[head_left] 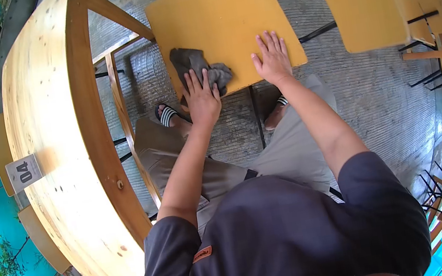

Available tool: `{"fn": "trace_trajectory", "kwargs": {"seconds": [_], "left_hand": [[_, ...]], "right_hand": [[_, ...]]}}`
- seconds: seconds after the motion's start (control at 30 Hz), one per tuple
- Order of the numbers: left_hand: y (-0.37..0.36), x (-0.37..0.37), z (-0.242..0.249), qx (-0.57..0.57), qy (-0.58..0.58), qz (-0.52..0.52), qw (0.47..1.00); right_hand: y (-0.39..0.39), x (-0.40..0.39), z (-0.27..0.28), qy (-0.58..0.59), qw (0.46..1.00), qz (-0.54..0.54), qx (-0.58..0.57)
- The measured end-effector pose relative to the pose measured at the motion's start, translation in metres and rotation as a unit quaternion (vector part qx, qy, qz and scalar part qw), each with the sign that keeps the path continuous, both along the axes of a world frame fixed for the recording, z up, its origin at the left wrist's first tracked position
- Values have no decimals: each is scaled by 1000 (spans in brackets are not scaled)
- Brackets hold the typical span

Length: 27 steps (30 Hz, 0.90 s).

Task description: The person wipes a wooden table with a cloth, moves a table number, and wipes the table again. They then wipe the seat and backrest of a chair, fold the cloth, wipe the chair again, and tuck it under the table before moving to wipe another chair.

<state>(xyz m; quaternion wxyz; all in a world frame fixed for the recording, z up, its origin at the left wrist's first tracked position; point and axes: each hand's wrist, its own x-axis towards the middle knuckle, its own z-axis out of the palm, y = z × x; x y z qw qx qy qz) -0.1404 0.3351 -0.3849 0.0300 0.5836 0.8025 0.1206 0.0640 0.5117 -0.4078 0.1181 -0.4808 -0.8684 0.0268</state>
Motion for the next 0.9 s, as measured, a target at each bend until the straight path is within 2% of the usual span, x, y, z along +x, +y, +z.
{"fn": "trace_trajectory", "kwargs": {"seconds": [0.1, 0.17, 0.23, 0.27, 0.3, 0.33, 0.37, 0.43, 0.47, 0.5, 0.57, 0.6, 0.63, 0.67, 0.7, 0.73, 0.77, 0.83, 0.87, 0.9], "left_hand": [[-20, 14, 9, -13, -38, -23, 999], [-30, 19, 22, -11, -18, -30, 999], [-38, 25, 39, -13, -132, -12, 991], [-39, 27, 42, -9, -131, -11, 991], [-39, 28, 45, 35, -231, 1, 972], [-39, 28, 48, 79, -329, 13, 941], [-38, 26, 52, 83, -329, 13, 941], [-34, 22, 81, 141, -427, 52, 892], [-36, 21, 104, 111, -558, 119, 814], [-35, 14, 116, 158, -553, 124, 809], [-36, -9, 127, 138, -564, 96, 808], [-37, -10, 140, 165, -531, 62, 829], [-37, -15, 157, 172, -532, 59, 827], [-38, -22, 175, 93, -529, 44, 842], [-38, -30, 186, 13, -522, 29, 853], [-33, -36, 181, 97, -523, -38, 846], [-28, -43, 175, 102, -523, -39, 845], [-25, -46, 197, 185, -425, -38, 885], [-20, -52, 206, 265, -292, -75, 916], [-12, -56, 213, 268, -291, -75, 915]], "right_hand": [[-2, 6, 0, 19, 1000, 19, 9], [-17, -4, 26, 74, 989, -23, -124], [-59, -13, 67, 235, 943, 28, -232], [-83, -21, 62, 280, 927, 45, -244], [-102, -28, 58, 323, 900, 83, -280], [-114, -35, 62, 346, 883, 70, -311], [-120, -38, 67, 368, 864, 56, -340], [-108, -40, 76, 380, 818, 20, -432], [-102, -42, 82, 445, 788, 13, -425], [-98, -45, 110, 518, 726, -14, -451], [-79, -41, 166, 541, 716, 1, -441], [-67, -39, 186, 510, 777, 27, -369], [-55, -36, 204, 473, 830, 52, -292], [-45, -34, 225, 472, 832, 56, -287], [-37, -31, 247, 452, 859, 58, -232], [-27, -30, 260, 431, 883, 60, -176], [-16, -30, 265, 439, 878, 57, -180], [-20, -27, 301, 399, 903, 45, -156], [-21, -26, 315, 399, 903, 47, -154], [-22, -24, 328, 367, 918, 44, -142]]}}
